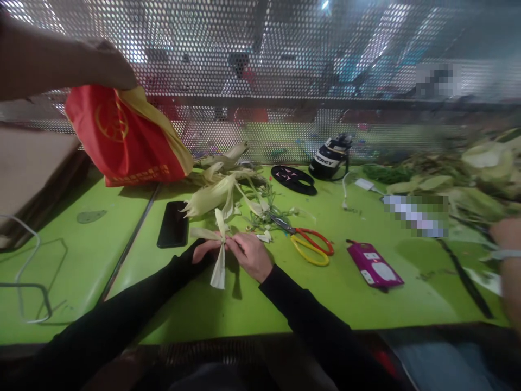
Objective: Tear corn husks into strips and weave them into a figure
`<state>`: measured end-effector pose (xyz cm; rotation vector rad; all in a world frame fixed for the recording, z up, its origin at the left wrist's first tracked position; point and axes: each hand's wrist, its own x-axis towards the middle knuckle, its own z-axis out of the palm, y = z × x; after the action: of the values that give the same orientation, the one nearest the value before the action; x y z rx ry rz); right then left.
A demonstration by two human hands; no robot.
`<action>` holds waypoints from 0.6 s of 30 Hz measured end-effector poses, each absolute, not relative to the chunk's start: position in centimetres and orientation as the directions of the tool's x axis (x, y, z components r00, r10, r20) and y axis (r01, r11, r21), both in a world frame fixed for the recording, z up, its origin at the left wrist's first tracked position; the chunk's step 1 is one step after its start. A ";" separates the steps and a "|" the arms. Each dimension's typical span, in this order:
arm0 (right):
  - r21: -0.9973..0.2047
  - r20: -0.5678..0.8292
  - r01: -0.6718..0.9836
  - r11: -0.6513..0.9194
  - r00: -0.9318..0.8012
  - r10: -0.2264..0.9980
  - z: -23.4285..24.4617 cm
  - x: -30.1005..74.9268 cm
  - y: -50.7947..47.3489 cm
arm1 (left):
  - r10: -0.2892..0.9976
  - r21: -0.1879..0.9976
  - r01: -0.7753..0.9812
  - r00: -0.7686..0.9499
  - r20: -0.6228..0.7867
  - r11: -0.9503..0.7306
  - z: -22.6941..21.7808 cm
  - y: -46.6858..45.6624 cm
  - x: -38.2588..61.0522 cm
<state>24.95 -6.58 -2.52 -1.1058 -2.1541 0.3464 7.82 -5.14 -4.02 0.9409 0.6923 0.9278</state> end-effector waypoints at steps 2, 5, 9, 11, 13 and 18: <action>-0.508 0.453 0.614 0.604 -0.406 0.793 -2.6 25.0 -6.5 | 0.890 0.895 -0.343 0.442 -0.112 0.283 -3.7 -5.3 7.8; -0.508 0.456 0.608 0.610 -0.411 0.789 -2.7 24.9 -6.5 | 0.887 0.901 -0.323 0.445 -0.126 0.291 -3.5 -5.3 7.7; -0.511 0.468 0.604 0.612 -0.402 0.787 -2.7 24.8 -6.6 | 0.893 0.924 -0.281 0.434 -0.119 0.259 -3.6 -5.3 7.7; -0.511 0.469 0.609 0.606 -0.393 0.791 -2.7 24.8 -6.7 | 0.902 0.932 -0.281 0.421 -0.097 0.231 -3.7 -5.4 7.6; -0.506 0.480 0.611 0.609 -0.388 0.787 -2.9 24.8 -6.8 | 0.904 0.929 -0.283 0.413 -0.107 0.239 -4.0 -5.5 7.6; -0.487 0.489 0.615 0.621 -0.397 0.777 -3.4 24.7 -6.9 | 0.916 0.939 -0.265 0.388 -0.104 0.219 -5.4 -5.3 7.4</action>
<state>24.68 -6.87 -3.44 -1.0867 -2.1411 0.2963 7.36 -5.34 -5.42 1.0234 0.7921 0.9471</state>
